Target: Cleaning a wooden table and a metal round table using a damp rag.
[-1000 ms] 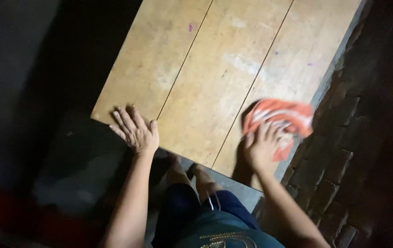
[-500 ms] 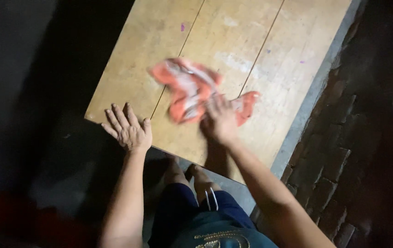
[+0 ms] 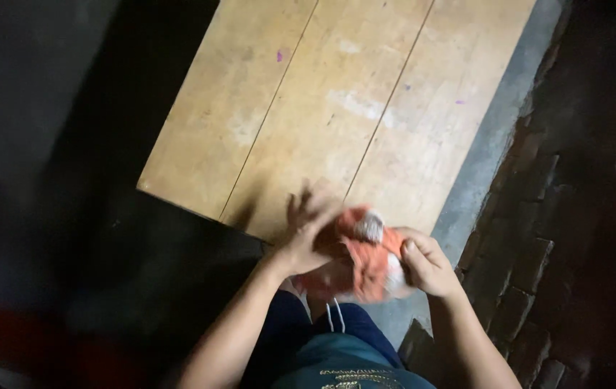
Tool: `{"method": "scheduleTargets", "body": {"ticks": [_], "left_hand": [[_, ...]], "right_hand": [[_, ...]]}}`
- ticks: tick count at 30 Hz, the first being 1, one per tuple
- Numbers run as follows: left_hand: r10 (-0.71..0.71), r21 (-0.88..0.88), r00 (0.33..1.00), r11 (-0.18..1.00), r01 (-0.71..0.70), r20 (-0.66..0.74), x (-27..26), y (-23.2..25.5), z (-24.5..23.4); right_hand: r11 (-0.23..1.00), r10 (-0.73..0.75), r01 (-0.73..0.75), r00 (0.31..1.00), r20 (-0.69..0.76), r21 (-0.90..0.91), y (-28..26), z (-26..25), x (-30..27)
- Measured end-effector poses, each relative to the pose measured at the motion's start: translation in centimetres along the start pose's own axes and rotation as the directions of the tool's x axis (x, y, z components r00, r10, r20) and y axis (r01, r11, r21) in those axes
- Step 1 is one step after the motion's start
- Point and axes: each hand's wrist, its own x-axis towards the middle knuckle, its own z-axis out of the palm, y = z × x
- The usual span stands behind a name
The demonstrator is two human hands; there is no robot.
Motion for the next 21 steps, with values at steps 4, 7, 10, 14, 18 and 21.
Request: {"method": "scheduleTargets", "body": {"ticks": [4,7,10,14,18,21], "left_hand": [[0.149,-0.475,0.985,0.875,-0.093,0.081,-1.7,0.9,-0.1],[-0.104,-0.764,0.984,0.621,0.176,0.143,-2.7,0.9,-1.2],[-0.198,-0.780,0.980,0.609,0.142,0.024,-0.8,0.4,-4.4],[-0.532,0.083,0.828,0.831,0.551,-0.176,1.7,0.1,-6.3],[-0.530,0.431,0.832,0.720,0.544,-0.164,2.0,-1.3,0.4],[-0.616,0.440,0.786,0.692,0.572,-0.053,0.8,0.8,5.4]], "right_hand": [[0.963,-0.268,0.268,0.961,0.073,0.007,-5.3,0.5,-2.6],[0.961,-0.270,0.264,0.960,0.075,0.078,-4.9,-0.4,-2.3],[0.940,-0.253,0.187,0.942,-0.219,-0.284,-7.7,2.7,0.0],[0.734,-0.524,0.244,0.797,-0.300,-0.633,-9.7,5.2,2.1],[0.684,-0.558,0.179,0.752,-0.350,-0.707,-6.2,4.7,4.7],[0.501,-0.681,0.099,0.658,-0.321,-0.860,0.5,2.2,8.1]]}}
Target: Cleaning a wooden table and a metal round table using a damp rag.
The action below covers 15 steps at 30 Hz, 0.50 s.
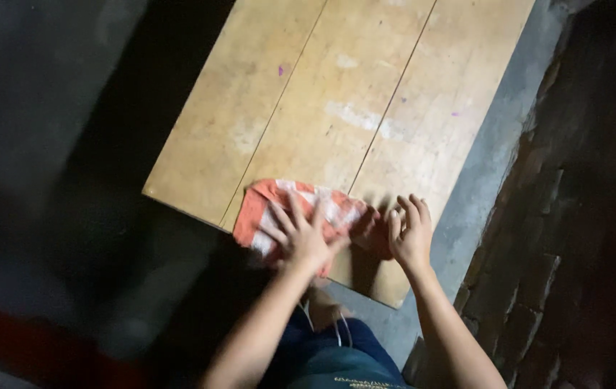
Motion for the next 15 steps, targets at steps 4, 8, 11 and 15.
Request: {"method": "scheduleTargets", "body": {"ticks": [4,8,11,15], "left_hand": [[0.206,0.156,0.966,0.971,-0.182,-0.157,-0.6,-1.7,7.3],[0.139,0.189,0.937,0.979,-0.081,-0.319,3.8,-7.0,4.3],[-0.110,0.129,0.954,0.980,0.151,-0.280,8.3,-12.1,-2.2],[-0.340,-0.011,0.914,0.938,0.347,-0.220,16.3,-16.6,-7.2]], "right_hand": [[0.988,0.031,-0.032,0.999,-0.004,-0.153,1.2,2.2,-0.3],[0.959,0.041,-0.018,0.996,0.074,-0.284,0.8,2.6,-0.8],[0.946,0.043,-0.009,0.994,0.098,-0.323,0.2,2.2,-0.5],[0.929,0.033,-0.002,0.997,0.076,-0.371,-0.4,2.6,-0.2]]}}
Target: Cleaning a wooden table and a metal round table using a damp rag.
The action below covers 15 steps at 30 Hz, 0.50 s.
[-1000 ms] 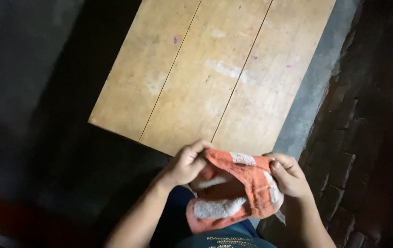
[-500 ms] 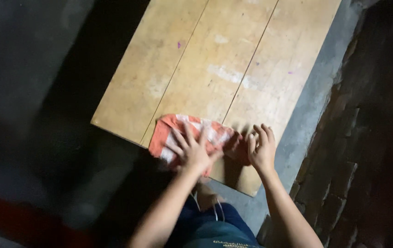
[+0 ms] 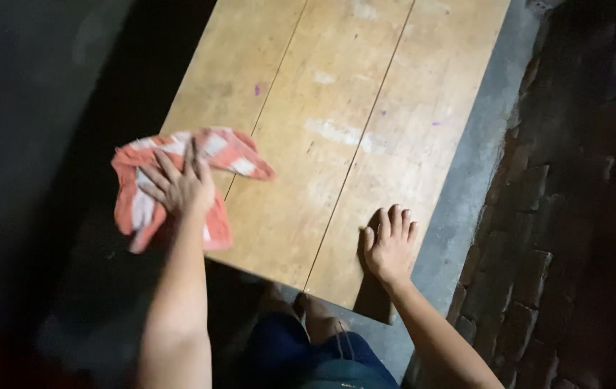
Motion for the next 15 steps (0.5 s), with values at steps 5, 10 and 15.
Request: {"method": "scheduleTargets", "body": {"ticks": [5,10,15], "left_hand": [[0.081,-0.066,0.997,0.994,-0.082,-0.020,6.4,9.2,0.9],[0.367,-0.033,0.929,0.930,-0.366,0.050,-0.3,23.1,8.0],[0.975,-0.112,0.214,0.206,-0.972,-0.066,-14.1,29.5,15.0]], "right_hand": [[1.000,0.004,-0.004,1.000,0.015,0.000,-0.2,-1.1,0.8],[1.000,0.013,-0.013,0.999,0.034,-0.014,0.3,-1.2,0.9],[0.992,0.089,-0.092,0.995,0.050,0.082,0.8,-0.7,0.8]]}}
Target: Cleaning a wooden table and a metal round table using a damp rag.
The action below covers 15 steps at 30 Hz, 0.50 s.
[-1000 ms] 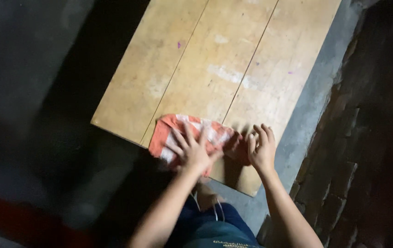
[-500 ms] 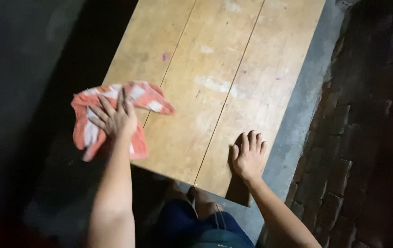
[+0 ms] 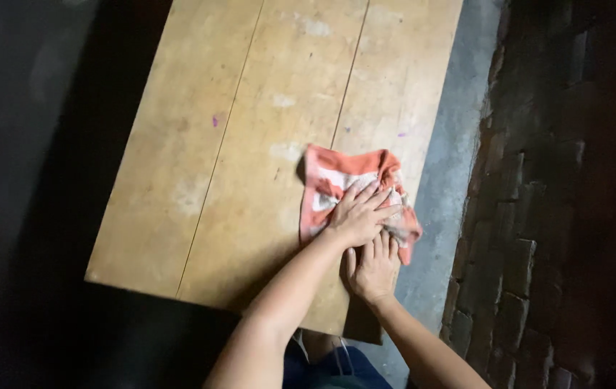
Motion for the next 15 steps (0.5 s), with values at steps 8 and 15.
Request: {"method": "scheduleTargets", "body": {"ticks": [8,15], "left_hand": [[-0.581,0.075,0.801,0.801,0.594,-0.144,0.4,-22.1,-8.2],[-0.987,0.074,0.133,0.127,0.989,-0.087,-6.6,-32.7,-17.9]], "right_hand": [[1.000,-0.022,0.021,0.999,0.037,0.012,0.7,0.9,0.2],[0.997,-0.011,0.005,0.997,0.076,0.078,0.7,1.0,0.4]]}}
